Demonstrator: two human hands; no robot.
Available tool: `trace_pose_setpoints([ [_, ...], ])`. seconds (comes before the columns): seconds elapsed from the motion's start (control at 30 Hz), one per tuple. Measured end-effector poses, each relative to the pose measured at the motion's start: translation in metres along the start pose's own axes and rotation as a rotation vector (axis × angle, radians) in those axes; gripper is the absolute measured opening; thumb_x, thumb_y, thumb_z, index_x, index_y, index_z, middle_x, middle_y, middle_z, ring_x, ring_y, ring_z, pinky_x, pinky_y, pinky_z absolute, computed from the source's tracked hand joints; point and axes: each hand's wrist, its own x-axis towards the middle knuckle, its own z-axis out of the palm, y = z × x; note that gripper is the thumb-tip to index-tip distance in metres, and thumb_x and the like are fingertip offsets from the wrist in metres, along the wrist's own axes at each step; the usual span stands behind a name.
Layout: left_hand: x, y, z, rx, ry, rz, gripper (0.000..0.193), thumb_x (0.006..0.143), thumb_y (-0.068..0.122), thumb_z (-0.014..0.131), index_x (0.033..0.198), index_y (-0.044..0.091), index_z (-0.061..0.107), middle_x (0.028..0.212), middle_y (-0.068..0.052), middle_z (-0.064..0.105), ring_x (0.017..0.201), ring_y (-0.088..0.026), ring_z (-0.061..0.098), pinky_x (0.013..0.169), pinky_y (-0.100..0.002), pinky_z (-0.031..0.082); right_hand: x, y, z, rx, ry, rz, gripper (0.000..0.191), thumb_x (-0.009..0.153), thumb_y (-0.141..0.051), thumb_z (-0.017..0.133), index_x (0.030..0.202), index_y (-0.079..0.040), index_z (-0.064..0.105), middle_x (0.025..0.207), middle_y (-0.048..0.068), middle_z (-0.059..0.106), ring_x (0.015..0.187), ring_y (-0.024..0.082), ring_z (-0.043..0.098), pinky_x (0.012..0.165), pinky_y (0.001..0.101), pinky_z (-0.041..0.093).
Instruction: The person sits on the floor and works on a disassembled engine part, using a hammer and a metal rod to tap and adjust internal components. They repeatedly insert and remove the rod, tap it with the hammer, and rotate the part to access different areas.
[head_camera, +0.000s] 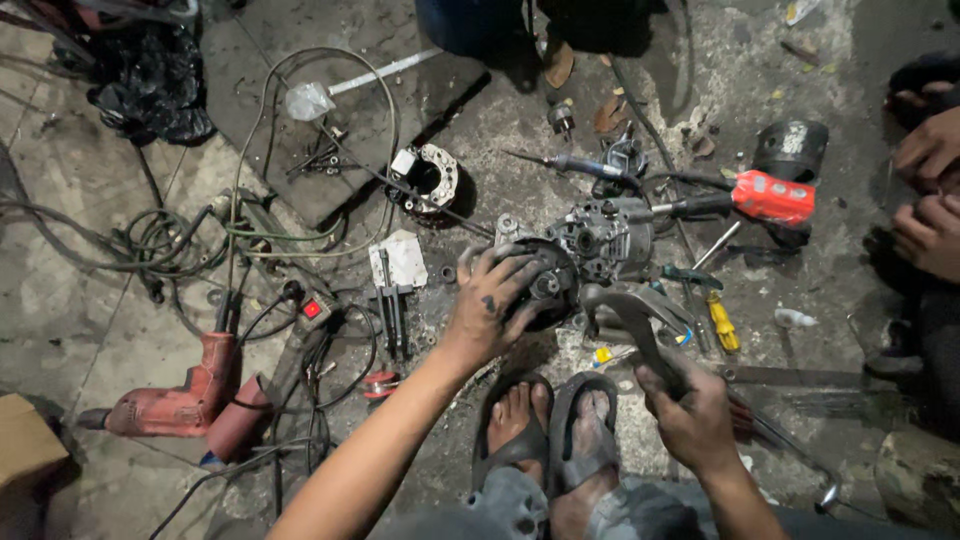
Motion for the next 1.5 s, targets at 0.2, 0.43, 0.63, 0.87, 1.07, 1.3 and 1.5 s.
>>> trace_pose_setpoints([
  [0.2,-0.016,0.011,0.0,-0.155,0.177,-0.134,0.064,0.083,0.028,0.081,0.14,0.01,0.058,0.136,-0.012,0.06,0.136,-0.033,0.049,0.119,-0.054,0.03,-0.001,0.002,0.006,0.037,0.082,-0.011,0.034,0.09,-0.028,0.072,0.107,0.001,0.071,0.071,0.0,0.064,0.061,0.01,0.056,0.055,0.0309,0.046],
  [0.43,-0.023,0.002,0.002,-0.279,0.159,-0.337,0.031,0.097,0.027,0.07,0.127,0.018,0.071,0.143,-0.004,0.065,0.141,-0.029,0.055,0.123,-0.046,0.037,0.002,0.027,0.009,-0.321,0.067,0.219,0.034,0.094,-0.029,0.074,0.108,0.001,0.074,0.076,0.016,0.07,0.065,0.022,0.063,0.065,0.0378,0.051],
  [0.63,-0.008,-0.013,0.006,-0.442,0.01,-0.352,0.046,0.093,0.032,0.065,0.135,0.016,0.067,0.155,-0.013,0.051,0.145,-0.036,0.042,0.122,-0.049,0.026,-0.006,0.048,0.01,-0.221,-0.03,0.01,0.044,0.087,-0.028,0.073,0.121,0.0,0.069,0.104,0.025,0.076,0.093,0.028,0.075,0.087,0.0392,0.054],
  [0.87,-0.001,-0.011,0.014,-0.31,-0.036,-0.424,0.042,0.086,0.033,0.071,0.124,0.016,0.073,0.151,-0.01,0.056,0.149,-0.037,0.038,0.121,-0.052,0.019,-0.004,0.052,0.016,-0.588,-0.221,0.177,0.038,0.09,-0.04,0.072,0.101,-0.004,0.072,0.082,0.027,0.072,0.085,0.047,0.069,0.076,0.0549,0.055],
  [1.07,-0.004,-0.014,0.023,-0.452,0.001,-0.456,0.036,0.088,0.03,0.071,0.12,0.014,0.076,0.149,-0.008,0.06,0.148,-0.035,0.044,0.124,-0.047,0.029,-0.008,0.064,0.038,-0.52,-0.344,0.12,0.033,0.084,-0.034,0.072,0.098,-0.004,0.071,0.081,0.026,0.071,0.084,0.048,0.068,0.074,0.0569,0.055],
  [1.3,0.006,-0.002,0.014,-0.537,0.022,-0.516,0.037,0.084,0.023,0.07,0.118,0.009,0.075,0.148,-0.011,0.06,0.145,-0.032,0.046,0.122,-0.044,0.033,-0.006,0.06,0.054,-0.519,-0.428,0.137,0.032,0.085,-0.028,0.069,0.109,-0.007,0.067,0.086,0.027,0.07,0.088,0.049,0.067,0.078,0.0575,0.054],
  [1.5,-0.004,0.033,-0.008,-0.215,0.137,-0.309,0.04,0.087,0.02,0.075,0.125,0.01,0.069,0.14,-0.01,0.062,0.139,-0.031,0.05,0.119,-0.048,0.034,-0.006,0.042,0.052,-0.488,-0.437,0.168,0.035,0.088,-0.033,0.066,0.113,-0.008,0.064,0.088,0.028,0.07,0.089,0.05,0.067,0.079,0.06,0.053],
])
